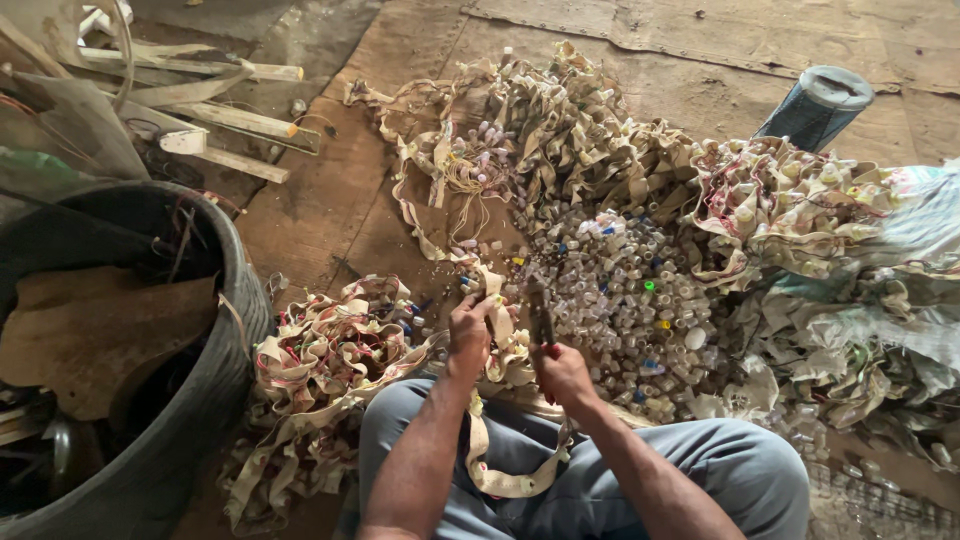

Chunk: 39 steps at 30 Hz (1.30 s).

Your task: The person sits on the floor and uses shears to cut small plastic connectors off a long, tangled wire harness. The cut pieces fall onto a pile on the floor.

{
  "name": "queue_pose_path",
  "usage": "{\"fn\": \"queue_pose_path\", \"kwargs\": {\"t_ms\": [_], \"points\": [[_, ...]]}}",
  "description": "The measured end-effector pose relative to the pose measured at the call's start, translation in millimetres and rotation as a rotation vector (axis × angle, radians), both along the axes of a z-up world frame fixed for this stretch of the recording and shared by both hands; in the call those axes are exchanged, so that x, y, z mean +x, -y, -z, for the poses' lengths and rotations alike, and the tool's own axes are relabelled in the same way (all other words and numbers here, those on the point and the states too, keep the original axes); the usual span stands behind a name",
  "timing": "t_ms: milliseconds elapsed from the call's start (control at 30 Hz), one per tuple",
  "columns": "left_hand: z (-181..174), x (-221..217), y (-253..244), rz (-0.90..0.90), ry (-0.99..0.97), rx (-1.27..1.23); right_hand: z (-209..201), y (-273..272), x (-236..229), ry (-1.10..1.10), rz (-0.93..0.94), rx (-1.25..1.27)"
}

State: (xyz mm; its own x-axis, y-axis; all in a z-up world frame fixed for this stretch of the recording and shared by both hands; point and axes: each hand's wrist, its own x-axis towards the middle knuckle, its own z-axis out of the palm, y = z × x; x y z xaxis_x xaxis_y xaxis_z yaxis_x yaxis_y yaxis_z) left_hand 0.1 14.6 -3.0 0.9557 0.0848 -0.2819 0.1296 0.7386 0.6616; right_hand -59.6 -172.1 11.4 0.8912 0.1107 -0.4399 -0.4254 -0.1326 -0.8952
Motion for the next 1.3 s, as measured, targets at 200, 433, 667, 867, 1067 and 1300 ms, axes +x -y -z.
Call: {"fn": "queue_pose_path", "kwargs": {"t_ms": [200,433,667,867,1067,1300], "points": [[-23.3,-5.6,1.1,0.113,-0.010,0.176,-8.9,13.7,12.9,-0.137,0.143,0.374],[-22.7,-19.2,8.1,0.411,0.284,0.740,-28.1,12.0,10.8,0.066,0.083,0.300],[15.6,-17.7,10.0,0.464,0.567,1.130,-33.1,11.2,15.6,0.100,0.184,0.299],[17.9,-8.5,15.4,0.429,-0.021,0.372,-8.7,13.0,16.5,0.237,0.109,0.115],[-1.7,-9.9,10.3,0.212,-0.039,0.236,1.0,1.4,16.4,0.418,0.020,0.056],[-15.7,0.2,3.2,0.131,0.019,0.106,-25.5,13.8,14.1,0.261,-0.020,0.097]]}}
